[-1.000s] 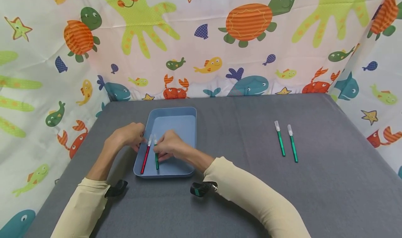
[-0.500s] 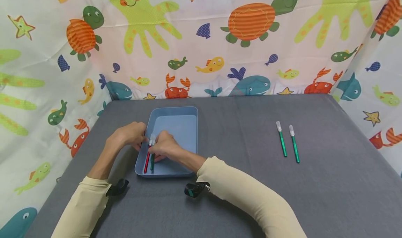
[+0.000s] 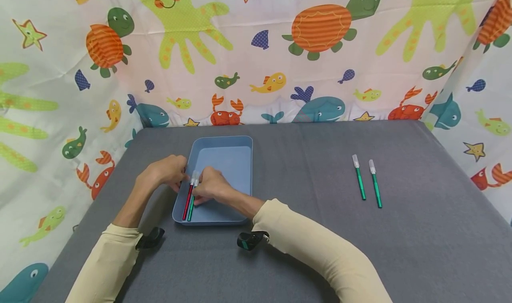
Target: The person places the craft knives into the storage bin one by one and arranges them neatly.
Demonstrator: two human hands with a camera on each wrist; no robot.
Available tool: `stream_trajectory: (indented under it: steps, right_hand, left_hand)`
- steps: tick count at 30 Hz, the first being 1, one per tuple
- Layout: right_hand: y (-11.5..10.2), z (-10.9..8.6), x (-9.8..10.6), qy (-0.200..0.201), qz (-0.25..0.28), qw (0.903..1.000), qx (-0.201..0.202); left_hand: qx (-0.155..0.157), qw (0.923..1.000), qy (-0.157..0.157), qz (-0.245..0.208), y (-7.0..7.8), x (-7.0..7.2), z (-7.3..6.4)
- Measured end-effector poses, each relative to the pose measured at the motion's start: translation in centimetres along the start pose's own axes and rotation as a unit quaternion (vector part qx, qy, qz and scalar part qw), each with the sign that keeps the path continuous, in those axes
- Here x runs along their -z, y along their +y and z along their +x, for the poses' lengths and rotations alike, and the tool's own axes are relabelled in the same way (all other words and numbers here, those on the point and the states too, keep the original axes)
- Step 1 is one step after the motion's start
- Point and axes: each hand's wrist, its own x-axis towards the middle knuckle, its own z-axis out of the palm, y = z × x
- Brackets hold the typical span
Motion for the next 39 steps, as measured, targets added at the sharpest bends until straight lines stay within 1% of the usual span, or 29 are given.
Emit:
stream_trajectory:
  steps: [6,12,16,20,23,26,29,32,36,39]
  right_hand:
    - [0.1,0.0,-0.1,-0.001,-0.011,0.9999,0.0]
    - [0.2,-0.1,0.1,-0.007,-0.024,0.9996,0.013]
    - [0.3,-0.3,0.4,-0.019,-0.022,0.9994,0.017]
    - [0.4,-0.3,0.9,-0.034,-0.016,0.9991,0.017]
    - [0.4,-0.4,1.3,-0.042,-0.01,0.999,0.012]
    - [0.2,-0.6,1.7,-0.039,-0.014,0.9991,0.005]
    - [0.0,-0.9,2.2,-0.037,-0.02,0.9991,0.002]
    - [-0.3,-1.4,2.8,-0.039,-0.019,0.999,0.01]
    - [-0.7,-2.4,3.7,-0.042,-0.03,0.9983,0.027]
    - [-1.1,-3.4,4.7,-0.035,-0.039,0.9978,0.041]
  left_hand:
    - [-0.001,1.0,-0.006,-0.001,0.0,0.0,0.1]
    - [-0.012,0.9999,0.0,0.003,-0.2,0.0,0.0]
    - [-0.003,1.0,0.003,-0.009,-0.2,0.0,-0.1]
    - [0.005,0.9998,-0.004,-0.016,-0.1,-0.1,-0.1]
    - [0.007,0.9999,-0.006,-0.013,0.0,-0.1,-0.1]
    - [0.005,0.9999,-0.002,-0.009,0.0,0.0,-0.1]
    - [0.002,1.0,0.0,-0.008,0.0,0.0,0.0]
    - [0.001,0.9999,0.0,-0.011,0.0,-0.1,0.1]
    - [0.015,0.9998,-0.006,-0.014,0.0,-0.1,0.1]
    - [0.028,0.9995,-0.01,-0.014,0.1,0.0,0.2]
